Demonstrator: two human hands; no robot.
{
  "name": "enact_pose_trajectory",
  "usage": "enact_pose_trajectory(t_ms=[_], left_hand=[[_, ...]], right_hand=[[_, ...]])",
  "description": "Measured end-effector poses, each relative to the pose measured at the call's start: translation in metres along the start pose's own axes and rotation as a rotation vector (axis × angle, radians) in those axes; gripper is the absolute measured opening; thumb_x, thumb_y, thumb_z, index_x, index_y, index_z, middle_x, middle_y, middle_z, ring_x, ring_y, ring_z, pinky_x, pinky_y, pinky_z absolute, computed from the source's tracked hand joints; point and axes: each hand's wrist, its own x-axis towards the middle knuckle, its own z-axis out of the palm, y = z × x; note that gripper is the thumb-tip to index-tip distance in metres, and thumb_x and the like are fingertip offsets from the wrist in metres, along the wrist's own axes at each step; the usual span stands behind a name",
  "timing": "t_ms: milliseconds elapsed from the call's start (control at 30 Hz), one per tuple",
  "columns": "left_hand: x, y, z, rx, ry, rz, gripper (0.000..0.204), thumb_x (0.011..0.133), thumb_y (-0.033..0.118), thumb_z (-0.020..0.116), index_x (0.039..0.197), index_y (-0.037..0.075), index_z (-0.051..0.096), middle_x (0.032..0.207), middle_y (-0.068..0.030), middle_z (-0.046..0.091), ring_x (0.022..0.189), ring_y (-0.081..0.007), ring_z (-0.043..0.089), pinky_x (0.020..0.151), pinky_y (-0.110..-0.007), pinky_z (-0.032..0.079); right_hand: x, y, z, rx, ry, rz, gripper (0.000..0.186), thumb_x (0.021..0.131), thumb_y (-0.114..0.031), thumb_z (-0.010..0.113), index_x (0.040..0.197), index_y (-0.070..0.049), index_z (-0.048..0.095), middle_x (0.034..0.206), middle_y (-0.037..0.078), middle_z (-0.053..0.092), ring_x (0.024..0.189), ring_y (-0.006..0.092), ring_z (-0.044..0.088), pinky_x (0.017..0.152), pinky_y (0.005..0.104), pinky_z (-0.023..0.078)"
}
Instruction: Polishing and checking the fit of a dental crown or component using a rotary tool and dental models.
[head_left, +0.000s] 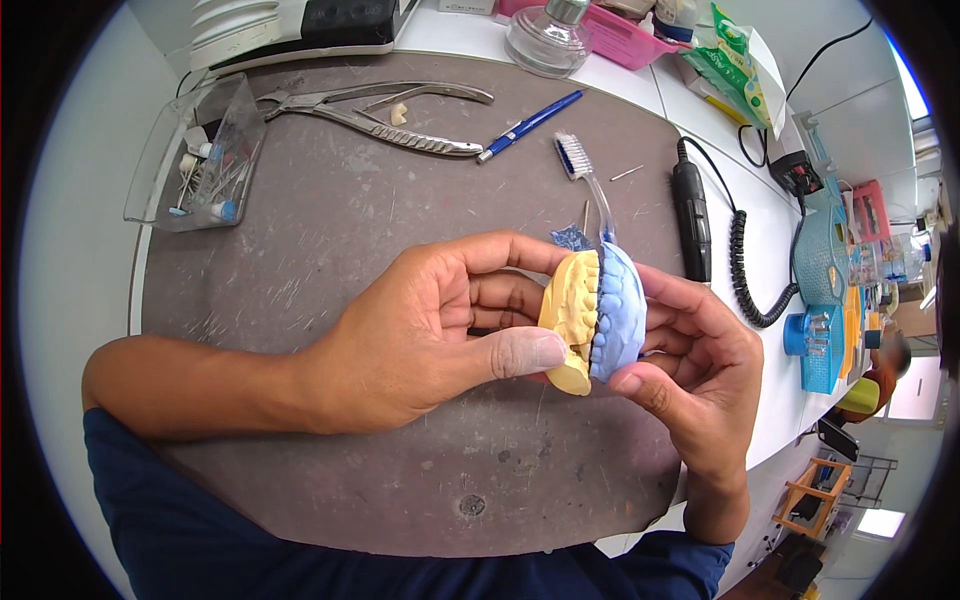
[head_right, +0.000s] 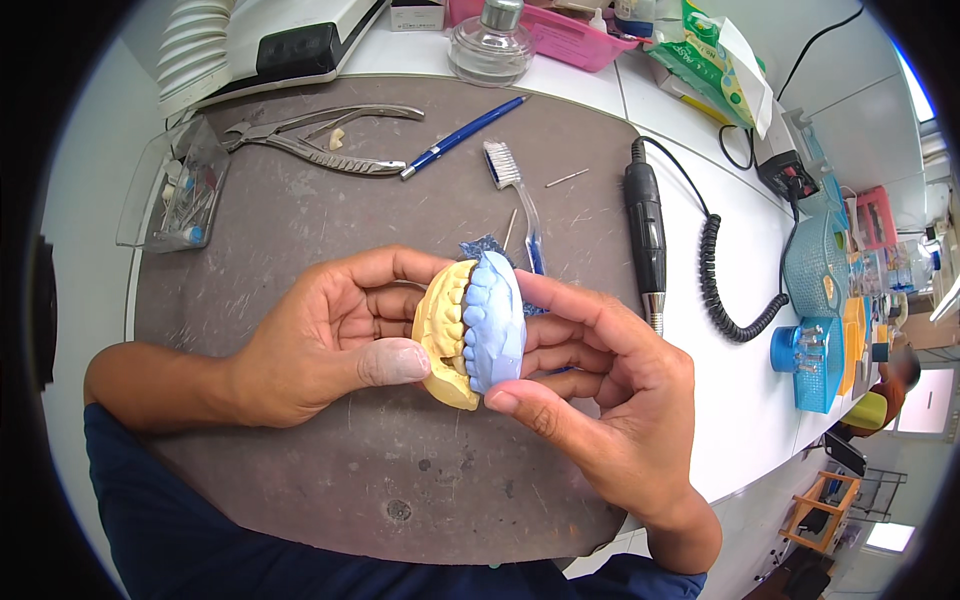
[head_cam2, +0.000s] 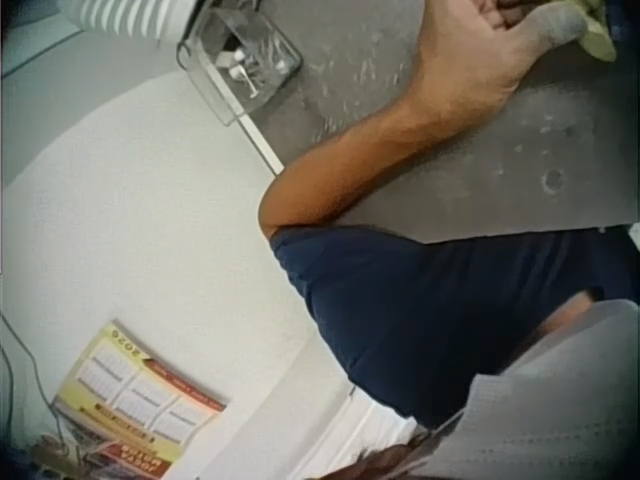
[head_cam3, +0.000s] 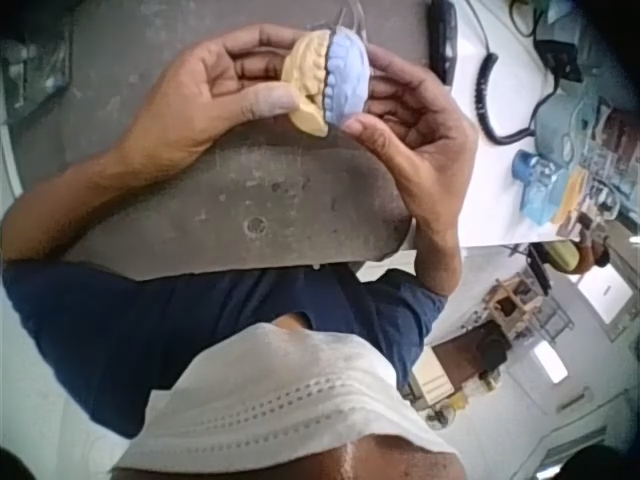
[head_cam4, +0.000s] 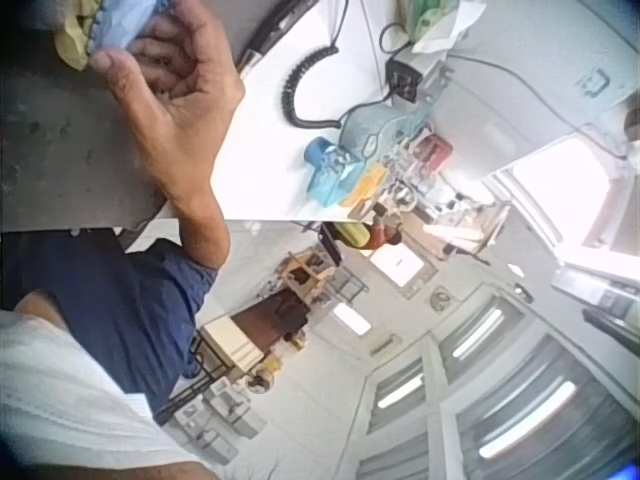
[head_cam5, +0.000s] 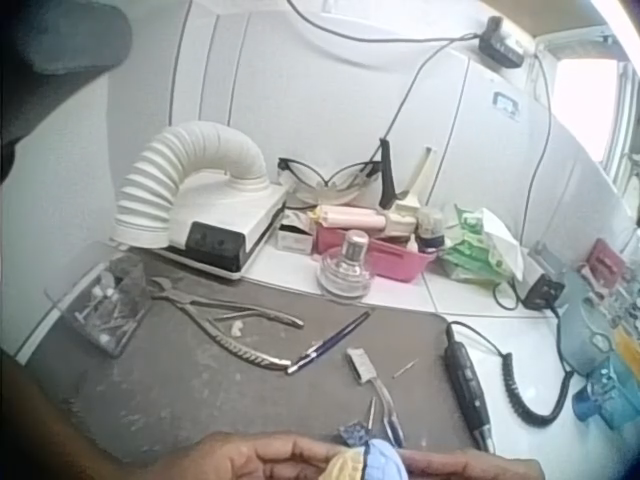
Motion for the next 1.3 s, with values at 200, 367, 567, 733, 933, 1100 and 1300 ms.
enact_pose_trajectory(t_ms=[200,367,567,733,933,1100,1300], left_hand=[[0.000,0.000,0.000,-0.005,-0.008,0.002,0.052,0.090,0.006,0.064,0.134,-0.006,0.039,0.122,-0.0189,0.058,0.114,-0.0201,0.059,0.100,-0.034,0.049],[-0.001,0.001,0.000,-0.022,-0.006,-0.010,0.053,0.089,0.007,0.065,0.134,-0.006,0.039,0.122,-0.0189,0.058,0.114,-0.0200,0.059,0.100,-0.034,0.049],[-0.001,0.000,0.000,-0.011,0.010,-0.006,0.055,0.086,0.005,0.068,0.132,-0.006,0.041,0.120,-0.0184,0.059,0.112,-0.0195,0.060,0.099,-0.034,0.050],[-0.002,-0.001,0.000,-0.006,0.022,-0.004,0.055,0.083,0.003,0.072,0.129,-0.006,0.044,0.114,-0.0167,0.062,0.108,-0.0183,0.062,0.096,-0.032,0.051],[-0.004,0.000,0.001,0.026,0.038,-0.024,0.050,0.081,0.001,0.073,0.125,-0.008,0.049,0.108,-0.0148,0.064,0.101,-0.0160,0.064,0.092,-0.030,0.053],[-0.004,0.002,0.002,0.034,0.041,-0.027,0.051,0.081,0.002,0.073,0.125,-0.008,0.049,0.105,-0.0137,0.064,0.099,-0.0150,0.064,0.091,-0.029,0.053],[-0.003,0.003,0.002,0.014,0.053,-0.038,0.053,0.080,0.003,0.075,0.126,-0.008,0.048,0.104,-0.0126,0.064,0.099,-0.0143,0.063,0.091,-0.029,0.053]], right_hand=[[0.000,0.000,0.000,-0.005,-0.010,-0.006,0.056,0.078,0.001,0.076,0.127,0.011,0.051,0.099,0.018,0.067,0.089,0.0188,0.069,0.079,0.0277,0.056],[0.000,-0.002,0.002,0.004,0.003,0.000,0.053,0.080,0.001,0.073,0.127,0.011,0.051,0.100,0.018,0.067,0.090,0.0184,0.068,0.080,0.0276,0.056],[-0.001,-0.004,0.004,-0.002,0.040,0.090,0.065,0.076,-0.020,0.082,0.125,0.010,0.052,0.102,0.016,0.067,0.091,0.0169,0.067,0.083,0.0275,0.054],[-0.001,0.001,0.003,0.065,0.009,0.132,0.065,0.073,-0.014,0.084,0.124,0.008,0.051,0.103,0.017,0.067,0.094,0.0193,0.068,0.085,0.0297,0.054],[-0.002,0.010,0.000,0.101,-0.061,0.095,0.062,0.073,-0.009,0.083,0.122,0.005,0.048,0.107,0.019,0.066,0.098,0.0221,0.067,0.088,0.0318,0.054],[-0.003,0.011,0.001,0.117,-0.050,0.090,0.062,0.074,-0.006,0.081,0.124,0.005,0.047,0.104,0.018,0.066,0.096,0.0218,0.068,0.087,0.0316,0.055],[0.000,0.007,0.003,0.143,-0.057,0.071,0.070,0.077,0.001,0.078,0.136,0.006,0.042,0.097,0.016,0.066,0.089,0.0190,0.069,0.081,0.0288,0.058]])
